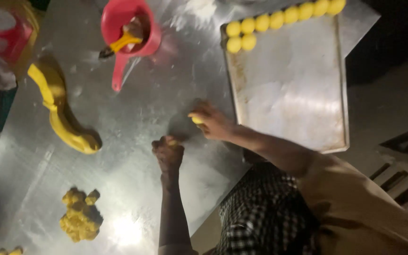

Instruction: Shaping yellow dough into small balls and placing them on a baking tray.

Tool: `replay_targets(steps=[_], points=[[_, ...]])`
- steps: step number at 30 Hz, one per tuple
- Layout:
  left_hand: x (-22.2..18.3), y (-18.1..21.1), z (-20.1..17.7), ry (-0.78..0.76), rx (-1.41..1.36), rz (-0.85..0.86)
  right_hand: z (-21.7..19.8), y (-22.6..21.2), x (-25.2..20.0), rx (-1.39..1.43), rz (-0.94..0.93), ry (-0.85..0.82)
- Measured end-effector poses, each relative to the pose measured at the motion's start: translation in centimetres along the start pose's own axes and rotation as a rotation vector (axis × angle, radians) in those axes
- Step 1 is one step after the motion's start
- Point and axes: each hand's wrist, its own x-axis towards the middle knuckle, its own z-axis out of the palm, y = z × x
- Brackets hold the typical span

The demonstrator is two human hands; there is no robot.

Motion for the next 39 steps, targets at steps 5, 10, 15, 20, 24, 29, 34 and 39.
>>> replay_targets(steps=[5, 10, 15, 20, 24, 29, 34, 39], points=[[14.0, -9.4, -7.8, -0.09, 2.622, 0.429, -11.7, 1.4, -6.1, 0.239, 0.55, -0.036], [26.6, -13.8, -16.3, -0.522, 3.502, 0.657, -21.7, 1.0, -6.9, -0.144, 0.412, 0.192], [30.2, -12.0, -18.4, -0.628, 3.898, 0.673, -23.4, 6.0, -10.5, -0.044, 0.9, 0.199], [29.7, -14.6, -18.0, -0.433, 4.008, 0.745, -25.5, 8.2, -4.0, -0.179, 0.718, 0.276], [24.4, -14.5, -17.1, -0.403, 3.813, 1.0, -22.6, 12.4, -0.4, -0.313, 0.541, 0.387], [8.9, -10.2, -12.5, -0.156, 3.748, 1.182, -20.4, 14.2, 0.0, -0.345, 0.488, 0.338], [-7.9, -9.4, -8.2, 0.711, 3.614, 1.54, -18.7, 21.5, -4.2, -0.589, 0.388, 0.338], [-21.9, -7.7, -4.0, 1.347, 3.354, 1.845, -17.0, 14.5, -0.2, 1.278, 0.973, 1.094]])
